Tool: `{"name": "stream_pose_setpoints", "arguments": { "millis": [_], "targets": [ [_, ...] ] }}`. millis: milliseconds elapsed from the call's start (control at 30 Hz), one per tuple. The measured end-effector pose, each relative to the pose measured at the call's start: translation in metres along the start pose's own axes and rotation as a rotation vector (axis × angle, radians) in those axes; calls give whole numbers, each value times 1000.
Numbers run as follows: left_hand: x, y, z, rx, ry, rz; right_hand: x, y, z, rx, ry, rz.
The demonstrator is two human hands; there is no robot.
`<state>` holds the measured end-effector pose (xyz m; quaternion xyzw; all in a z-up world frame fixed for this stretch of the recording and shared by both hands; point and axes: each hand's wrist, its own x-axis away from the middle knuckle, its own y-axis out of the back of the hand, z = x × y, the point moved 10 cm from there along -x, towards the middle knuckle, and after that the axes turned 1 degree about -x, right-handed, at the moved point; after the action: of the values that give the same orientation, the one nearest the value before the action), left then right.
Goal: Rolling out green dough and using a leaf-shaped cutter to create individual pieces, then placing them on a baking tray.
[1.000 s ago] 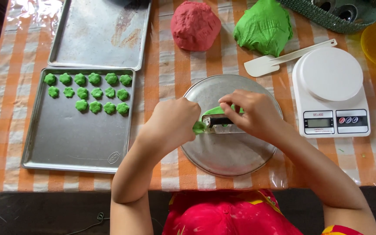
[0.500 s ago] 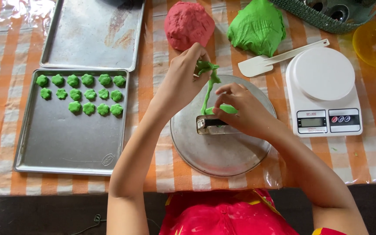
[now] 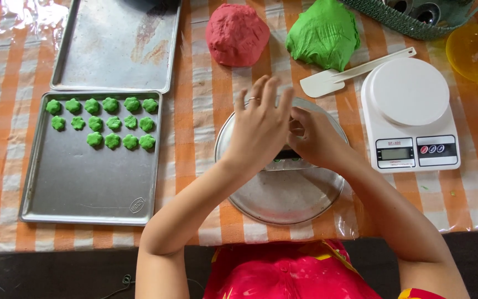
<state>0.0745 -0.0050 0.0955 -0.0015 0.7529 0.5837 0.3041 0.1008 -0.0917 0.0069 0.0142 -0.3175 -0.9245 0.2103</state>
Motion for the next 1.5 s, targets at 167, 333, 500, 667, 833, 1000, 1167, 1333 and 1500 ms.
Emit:
{"name": "stream_pose_setpoints", "arguments": {
  "millis": [167, 333, 500, 667, 833, 1000, 1167, 1333, 1500],
  "targets": [
    [5, -21, -20, -12, -78, -217, -3, 5, -16, -59, 93, 35],
    [9, -46, -8, 100, -7, 0, -12, 10, -24, -241, 76, 49],
    [8, -52, -6, 168, -14, 100, -3, 65, -27, -401, 106, -153],
    [8, -58, -4, 130, -11, 99, 27, 122, -23, -277, 145, -332],
    [6, -62, -1, 167, 9, 129, 55, 154, 2, -163, 143, -405],
    [6, -57, 1, 194, 44, 110, 55, 156, 47, 250, 257, -301],
    [5, -58, 2, 210, 34, 142, 80, 195, 46, 289, 375, -448],
    [6, -59, 0, 203, 14, 134, 92, 216, 33, 435, 428, -468],
    [6, -62, 2, 234, 28, 155, 72, 234, -29, 560, 298, -461]
  ]
}}
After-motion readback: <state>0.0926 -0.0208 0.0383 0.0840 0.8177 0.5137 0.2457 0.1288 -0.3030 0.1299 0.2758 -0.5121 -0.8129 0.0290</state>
